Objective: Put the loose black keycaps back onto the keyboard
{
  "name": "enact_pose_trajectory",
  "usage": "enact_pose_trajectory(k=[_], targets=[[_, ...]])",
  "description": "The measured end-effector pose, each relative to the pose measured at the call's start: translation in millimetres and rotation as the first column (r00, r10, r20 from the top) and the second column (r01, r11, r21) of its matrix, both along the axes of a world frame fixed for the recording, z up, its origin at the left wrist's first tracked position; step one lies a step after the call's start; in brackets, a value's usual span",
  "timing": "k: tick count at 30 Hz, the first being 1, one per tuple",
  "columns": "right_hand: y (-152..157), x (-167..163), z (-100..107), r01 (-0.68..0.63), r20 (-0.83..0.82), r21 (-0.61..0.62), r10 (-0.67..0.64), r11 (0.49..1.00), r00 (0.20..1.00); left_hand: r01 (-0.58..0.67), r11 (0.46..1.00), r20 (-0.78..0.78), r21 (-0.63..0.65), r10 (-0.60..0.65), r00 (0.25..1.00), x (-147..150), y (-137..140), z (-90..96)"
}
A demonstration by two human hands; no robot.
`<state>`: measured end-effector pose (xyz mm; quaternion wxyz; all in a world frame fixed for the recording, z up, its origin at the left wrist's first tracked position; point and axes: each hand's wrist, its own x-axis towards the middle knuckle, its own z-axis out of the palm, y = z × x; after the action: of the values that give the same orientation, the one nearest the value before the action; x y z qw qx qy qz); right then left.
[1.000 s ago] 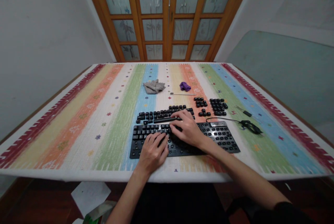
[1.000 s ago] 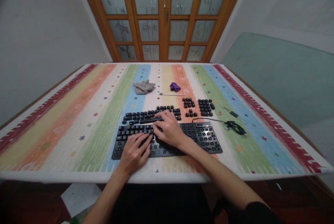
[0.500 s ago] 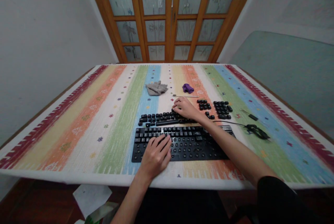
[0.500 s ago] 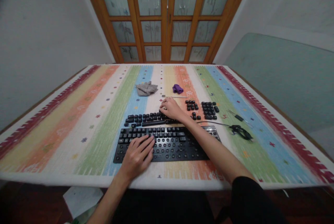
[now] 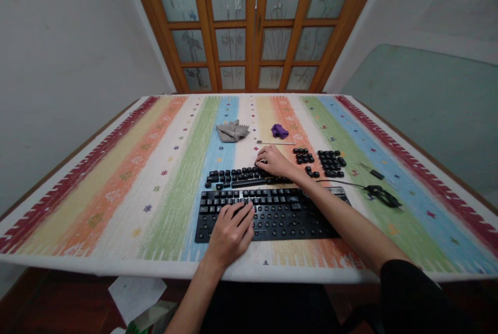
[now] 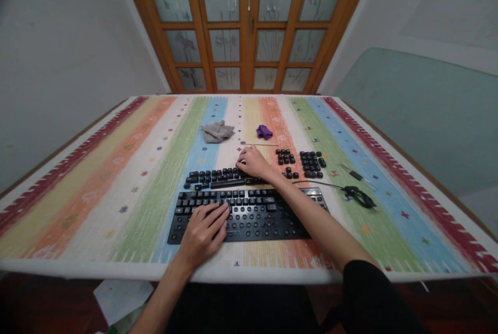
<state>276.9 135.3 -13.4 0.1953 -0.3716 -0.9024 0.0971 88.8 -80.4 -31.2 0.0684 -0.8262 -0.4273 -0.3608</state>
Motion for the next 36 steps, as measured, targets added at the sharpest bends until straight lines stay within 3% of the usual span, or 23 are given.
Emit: enact_pose_trajectory(k=[8, 15, 21, 29, 36], targets=[[-15.7, 3.9, 16.9, 0.004, -0.084, 0.032, -0.001, 0.999, 0.996, -0.005, 1.000, 0.004, 0.016, 0.005, 1.000, 0.7, -1.1, -1.3], [-86.7, 23.3, 29.5, -0.093, -0.234, 0.004, 0.091, 0.996, 0.968, -0.002, 1.000, 0.008, 0.017, 0.002, 1.000, 1.0, -0.8, 1.3], [-133.6, 30.0, 26.4, -0.169, -0.239, -0.008, 0.163, 0.986, 0.957, 0.015, 1.000, 0.007, 0.028, -0.015, 1.000, 0.8, -1.0, 1.6], [-144.8, 26.3, 16.2, -0.163, -0.248, 0.026, 0.164, 0.986, 0.955, 0.019, 0.999, -0.008, 0.042, -0.019, 1.000, 0.7, -0.7, 3.1], [-152.7, 19.9, 10.7, -0.124, -0.204, 0.148, 0.153, 0.981, 0.967, 0.016, 0.998, -0.027, 0.054, -0.014, 1.000, 1.5, -0.8, 2.4]])
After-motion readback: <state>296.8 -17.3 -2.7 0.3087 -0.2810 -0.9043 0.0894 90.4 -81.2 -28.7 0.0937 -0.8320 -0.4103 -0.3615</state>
